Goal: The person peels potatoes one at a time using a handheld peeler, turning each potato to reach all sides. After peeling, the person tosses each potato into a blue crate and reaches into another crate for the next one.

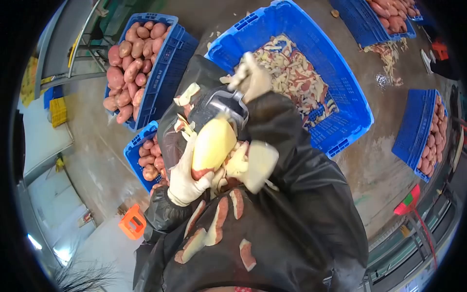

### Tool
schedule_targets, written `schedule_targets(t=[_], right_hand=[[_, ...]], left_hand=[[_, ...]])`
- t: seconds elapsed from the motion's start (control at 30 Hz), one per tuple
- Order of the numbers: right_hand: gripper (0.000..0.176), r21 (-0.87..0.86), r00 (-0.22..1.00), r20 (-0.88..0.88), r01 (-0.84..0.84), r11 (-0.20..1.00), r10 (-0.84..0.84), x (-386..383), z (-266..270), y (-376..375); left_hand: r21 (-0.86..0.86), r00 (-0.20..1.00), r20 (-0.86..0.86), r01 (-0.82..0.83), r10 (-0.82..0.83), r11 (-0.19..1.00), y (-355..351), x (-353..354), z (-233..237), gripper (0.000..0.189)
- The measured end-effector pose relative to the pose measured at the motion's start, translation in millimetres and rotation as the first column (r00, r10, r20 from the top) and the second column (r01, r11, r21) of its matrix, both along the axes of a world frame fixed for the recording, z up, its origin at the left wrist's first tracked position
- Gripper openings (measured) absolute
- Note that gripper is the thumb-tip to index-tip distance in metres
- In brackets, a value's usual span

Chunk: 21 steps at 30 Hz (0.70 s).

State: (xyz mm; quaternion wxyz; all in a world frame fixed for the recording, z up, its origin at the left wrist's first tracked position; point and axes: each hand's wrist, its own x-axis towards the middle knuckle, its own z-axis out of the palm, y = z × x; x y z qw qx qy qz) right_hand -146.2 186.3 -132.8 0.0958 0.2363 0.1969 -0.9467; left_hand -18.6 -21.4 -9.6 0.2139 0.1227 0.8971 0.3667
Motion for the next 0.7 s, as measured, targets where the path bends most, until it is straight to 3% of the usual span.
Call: schedule_targets(t=[0.03,0.07,0.1,0.17,0.23,0.3,0.33,0.37,0.43,0.47,0.5,0.57,0.6,0.63,0.7], right_hand=[[0.041,-0.062,0.994,0.069,0.086,0.994,-0.081,-6,-3,15],[0.041,-0.292,0.999,0.015,0.032,0.956,-0.029,-1,-4,29],[0.042,-0.387,1.0,-0.022,-0.016,0.922,0.009,10,12,27],[0.042,-0.065,0.985,0.075,-0.153,0.986,0.158,32,55,6],[0.043,-0.091,0.997,0.07,-0.018,0.996,0.025,16,-18,29],[0.043,-0.231,0.998,-0.05,-0.054,0.971,0.044,24,5,44],[0.041,-0.267,0.984,-0.09,-0.174,0.948,0.155,33,31,33],[0.039,-0.09,0.975,0.02,-0.217,0.972,0.22,40,54,17],[0.036,0.042,0.997,0.069,-0.048,0.998,0.045,22,-16,31],[0.039,-0.103,0.994,0.097,-0.034,0.994,0.044,21,-10,46],[0.039,-0.166,1.0,-0.002,-0.026,0.986,0.026,33,15,41],[0.04,0.018,0.967,-0.002,-0.255,0.967,0.256,47,54,18],[0.039,-0.057,0.976,0.026,-0.214,0.975,0.215,38,22,23],[0.041,-0.027,0.989,0.104,-0.103,0.994,0.106,23,-10,33],[0.04,-0.219,0.984,-0.03,-0.178,0.959,0.176,26,-25,50]], left_hand=[[-0.123,0.996,-0.043,0.074,-0.08,0.99,2,1,6,0.085],[-0.244,0.983,-0.075,0.143,-0.166,0.959,3,0,9,0.086],[-0.248,0.955,-0.228,0.133,-0.191,0.96,4,3,2,0.087],[-0.306,0.956,-0.207,0.138,-0.207,0.942,10,2,9,0.082],[-0.363,0.941,-0.219,0.167,-0.258,0.917,10,6,12,0.081],[-0.411,0.916,-0.256,0.186,-0.309,0.892,14,4,11,0.077],[-0.416,0.92,-0.248,0.183,-0.305,0.891,18,2,10,0.077],[-0.43,0.925,-0.217,0.195,-0.311,0.881,17,6,14,0.076],[-0.463,0.906,-0.229,0.221,-0.357,0.858,15,9,15,0.075],[-0.494,0.884,-0.252,0.232,-0.394,0.838,16,7,13,0.074],[-0.469,0.878,-0.258,0.251,-0.403,0.847,17,5,17,0.073],[-0.472,0.883,-0.246,0.252,-0.401,0.845,17,9,13,0.073],[-0.476,0.885,-0.228,0.261,-0.405,0.839,13,14,16,0.073],[-0.496,0.856,-0.258,0.28,-0.448,0.822,13,11,15,0.072],[-0.513,0.821,-0.304,0.286,-0.483,0.809,13,6,7,0.071]])
